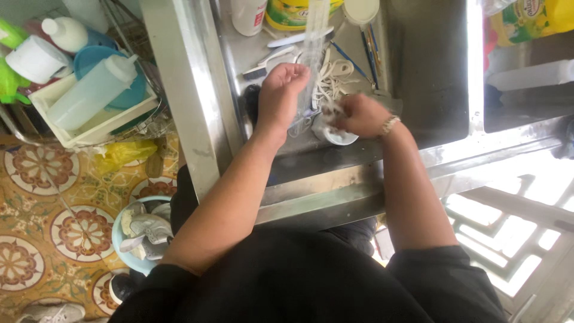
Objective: The person scrubs a black sneaker with a brush and rinses it under running water. They then scrub and rinse a white sneaker, followed by cleaning the shoelaces separately. The cleaned shoes are placed into a bucket.
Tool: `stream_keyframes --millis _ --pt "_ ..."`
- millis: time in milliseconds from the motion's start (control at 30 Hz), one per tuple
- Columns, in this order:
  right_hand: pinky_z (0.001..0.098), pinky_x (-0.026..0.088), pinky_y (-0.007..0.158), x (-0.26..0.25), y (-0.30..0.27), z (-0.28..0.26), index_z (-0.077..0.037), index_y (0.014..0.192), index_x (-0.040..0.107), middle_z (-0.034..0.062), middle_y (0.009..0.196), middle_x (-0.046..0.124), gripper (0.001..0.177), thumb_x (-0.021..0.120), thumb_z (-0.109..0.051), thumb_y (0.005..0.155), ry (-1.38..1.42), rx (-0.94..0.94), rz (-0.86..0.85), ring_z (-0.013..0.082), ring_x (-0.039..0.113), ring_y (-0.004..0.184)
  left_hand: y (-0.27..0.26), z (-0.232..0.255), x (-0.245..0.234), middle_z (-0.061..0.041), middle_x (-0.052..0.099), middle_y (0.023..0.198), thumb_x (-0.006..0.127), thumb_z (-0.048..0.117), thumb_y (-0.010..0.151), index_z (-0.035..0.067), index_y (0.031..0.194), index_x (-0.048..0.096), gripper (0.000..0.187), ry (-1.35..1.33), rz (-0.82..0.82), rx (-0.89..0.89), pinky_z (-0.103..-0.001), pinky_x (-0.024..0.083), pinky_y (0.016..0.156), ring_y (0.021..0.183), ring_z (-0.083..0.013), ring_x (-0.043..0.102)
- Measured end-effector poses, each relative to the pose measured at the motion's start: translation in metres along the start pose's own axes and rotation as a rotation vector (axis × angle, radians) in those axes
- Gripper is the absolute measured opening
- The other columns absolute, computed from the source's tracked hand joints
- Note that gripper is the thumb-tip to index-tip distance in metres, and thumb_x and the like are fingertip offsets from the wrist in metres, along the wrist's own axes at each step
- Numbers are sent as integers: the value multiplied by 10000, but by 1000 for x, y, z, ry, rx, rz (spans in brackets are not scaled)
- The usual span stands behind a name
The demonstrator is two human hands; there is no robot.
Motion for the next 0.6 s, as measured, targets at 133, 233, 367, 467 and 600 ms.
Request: stream_keyframes --millis 133,233,367,467,600 --pt "230 588 813 -23 -50 -102 -89 1140 706 7 978 753 314 746 -79 829 634 -390 40 62 706 911 -28 -41 9 -68 699 929 513 539 921 208 1088 684 409 -302 -55 -690 -359 472 741 831 -203 644" --pt "255 616 769 -54 -67 -140 -19 1048 701 55 1102 699 156 732 -81 908 325 -696 429 100 708 930 -28 -24 28 -77 736 974 535 587 846 127 1089 695 544 -544 -242 -616 -396 536 754 893 -225 700" --pt "328 404 584 -69 -10 -68 86 926 660 129 751 575 334 701 -191 1110 604 -474 933 181 506 668 -2 -21 7 -118 702 999 661 338 900 57 1041 652 315 -658 -120 -383 -462 562 835 968 -325 703" --pt "409 450 721 -11 85 -24 -4 992 695 132 888 653 327 596 -305 1072 525 -294 696 279 585 814 11 -36 -21 -115 667 954 609 211 853 57 961 609 189 -788 86 -378 -471 562 835 957 -355 705" --pt "433 537 923 110 173 4 -47 1107 733 187 1111 732 282 664 -261 937 -444 -189 107 361 690 1054 14 -36 -35 -136 645 1025 540 97 828 14 865 501 98 -835 179 -306 -509 591 894 1006 -376 696"
Point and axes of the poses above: each hand's wrist, its own y-axis towards the middle knuckle, its own x-axis out of the palm, z = x × y, the point moved 10 cm from there along y, towards the middle knuckle
